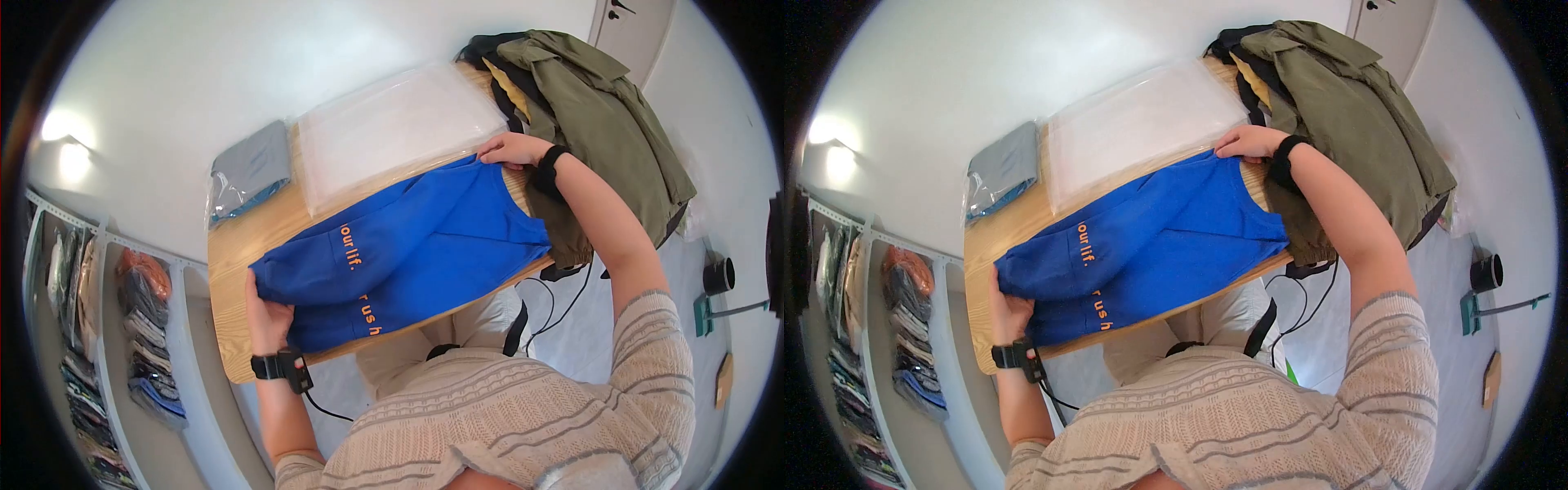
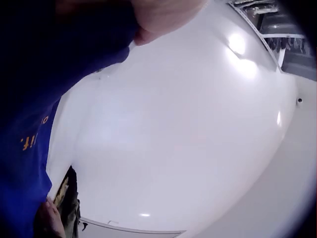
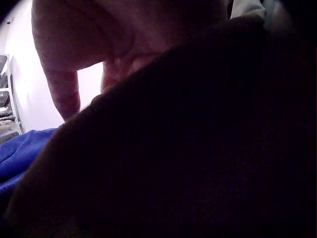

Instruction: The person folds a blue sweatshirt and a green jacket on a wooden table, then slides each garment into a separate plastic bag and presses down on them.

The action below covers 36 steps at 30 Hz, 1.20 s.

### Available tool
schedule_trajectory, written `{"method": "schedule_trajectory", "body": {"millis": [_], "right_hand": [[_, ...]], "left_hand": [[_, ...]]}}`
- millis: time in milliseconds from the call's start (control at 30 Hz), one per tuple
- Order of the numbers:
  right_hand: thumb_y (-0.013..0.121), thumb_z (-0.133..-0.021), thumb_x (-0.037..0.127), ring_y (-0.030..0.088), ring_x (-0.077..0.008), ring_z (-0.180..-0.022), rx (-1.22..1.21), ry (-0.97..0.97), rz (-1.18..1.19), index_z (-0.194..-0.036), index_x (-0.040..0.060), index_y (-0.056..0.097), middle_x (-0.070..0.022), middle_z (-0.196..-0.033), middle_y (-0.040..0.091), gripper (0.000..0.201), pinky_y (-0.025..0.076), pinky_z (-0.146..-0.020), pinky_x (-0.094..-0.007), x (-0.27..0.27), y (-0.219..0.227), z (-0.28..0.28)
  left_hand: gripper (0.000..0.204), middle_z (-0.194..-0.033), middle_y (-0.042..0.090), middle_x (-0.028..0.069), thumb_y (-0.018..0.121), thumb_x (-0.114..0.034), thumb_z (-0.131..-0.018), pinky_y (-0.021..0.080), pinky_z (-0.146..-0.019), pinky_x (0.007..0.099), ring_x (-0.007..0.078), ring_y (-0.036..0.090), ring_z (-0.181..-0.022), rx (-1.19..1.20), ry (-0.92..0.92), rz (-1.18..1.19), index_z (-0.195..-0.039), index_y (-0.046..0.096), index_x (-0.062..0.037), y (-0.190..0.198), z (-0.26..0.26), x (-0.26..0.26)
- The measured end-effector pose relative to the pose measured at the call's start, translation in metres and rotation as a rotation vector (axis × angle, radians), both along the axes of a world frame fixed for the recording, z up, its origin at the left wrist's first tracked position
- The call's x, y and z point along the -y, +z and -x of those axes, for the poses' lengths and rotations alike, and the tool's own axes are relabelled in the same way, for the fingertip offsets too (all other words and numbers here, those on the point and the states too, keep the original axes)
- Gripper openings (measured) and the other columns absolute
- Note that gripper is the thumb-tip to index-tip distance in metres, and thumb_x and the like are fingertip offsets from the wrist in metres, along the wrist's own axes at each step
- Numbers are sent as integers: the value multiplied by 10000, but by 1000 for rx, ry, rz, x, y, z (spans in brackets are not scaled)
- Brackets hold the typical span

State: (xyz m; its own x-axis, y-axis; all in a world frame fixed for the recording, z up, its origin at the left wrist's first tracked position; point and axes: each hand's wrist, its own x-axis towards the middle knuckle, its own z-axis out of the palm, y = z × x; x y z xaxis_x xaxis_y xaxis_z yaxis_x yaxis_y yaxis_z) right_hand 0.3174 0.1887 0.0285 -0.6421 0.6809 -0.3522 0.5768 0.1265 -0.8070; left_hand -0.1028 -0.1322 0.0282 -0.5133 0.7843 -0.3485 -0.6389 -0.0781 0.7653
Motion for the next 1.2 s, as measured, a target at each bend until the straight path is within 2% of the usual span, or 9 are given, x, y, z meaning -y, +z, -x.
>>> {"method": "schedule_trajectory", "body": {"millis": [267,333,400,533,667,733,800,967,1200], "right_hand": [[679,-848,365,396,-69,-479,33,-53,-48,-1043,102,669,40,-619,487,328,311,-424,-230,2,-5,3],[668,-858,352,393,-69,-486,32,-82,-62,-1019,93,666,39,-628,489,305,312,-428,-231,6,-1,5],[665,-861,339,412,-73,-509,48,-92,-94,-1007,87,666,34,-644,502,291,334,-443,-237,10,4,7],[647,-876,302,381,-57,-542,65,-95,-179,-961,108,650,61,-675,480,212,310,-466,-215,5,-5,9],[632,-885,248,377,-50,-528,94,-73,-193,-880,101,626,68,-643,467,146,315,-463,-222,0,-9,10],[626,-887,226,371,-48,-512,79,-41,-220,-857,104,618,70,-624,452,126,312,-452,-225,-5,-14,8],[621,-889,215,377,-48,-510,81,-20,-211,-844,101,608,67,-624,447,124,309,-444,-226,-3,-11,9],[616,-894,213,393,-52,-524,115,-68,-153,-844,90,585,54,-659,473,137,339,-454,-228,2,-7,10],[615,-883,202,566,-177,-858,176,-180,-421,-1349,49,401,-112,-950,594,535,472,-756,-300,84,51,18]], "left_hand": [[197,-1006,672,65,581,-195,-897,531,-760,286,175,651,-905,-163,55,-162,-1035,595,-55,27,33,3],[150,-957,674,59,583,-137,-888,528,-682,240,156,656,-827,-173,137,-42,-1011,599,-53,1,53,3],[149,-967,665,21,558,-114,-903,532,-667,256,141,639,-827,-469,-162,255,-1041,603,-79,-23,77,12],[70,-889,654,18,549,-82,-906,468,-514,210,96,602,-671,-577,-194,322,-965,586,-79,-28,73,16],[98,-895,651,7,534,-96,-926,488,-622,224,69,601,-749,-594,-37,49,-1011,568,-62,-6,57,16],[127,-894,632,20,549,-122,-923,479,-653,236,78,576,-754,-597,-20,141,-1023,561,-45,-18,62,19],[141,-869,599,-2,566,-158,-922,439,-584,218,83,536,-703,-941,-99,451,-1019,569,-57,-33,69,20],[462,-915,608,86,646,-324,-869,447,-634,254,134,544,-741,-912,-63,558,-1135,536,37,-12,56,25],[573,-1009,650,168,711,-376,-798,490,-752,294,202,622,-892,-1012,-263,641,-1095,584,97,0,36,18]]}}
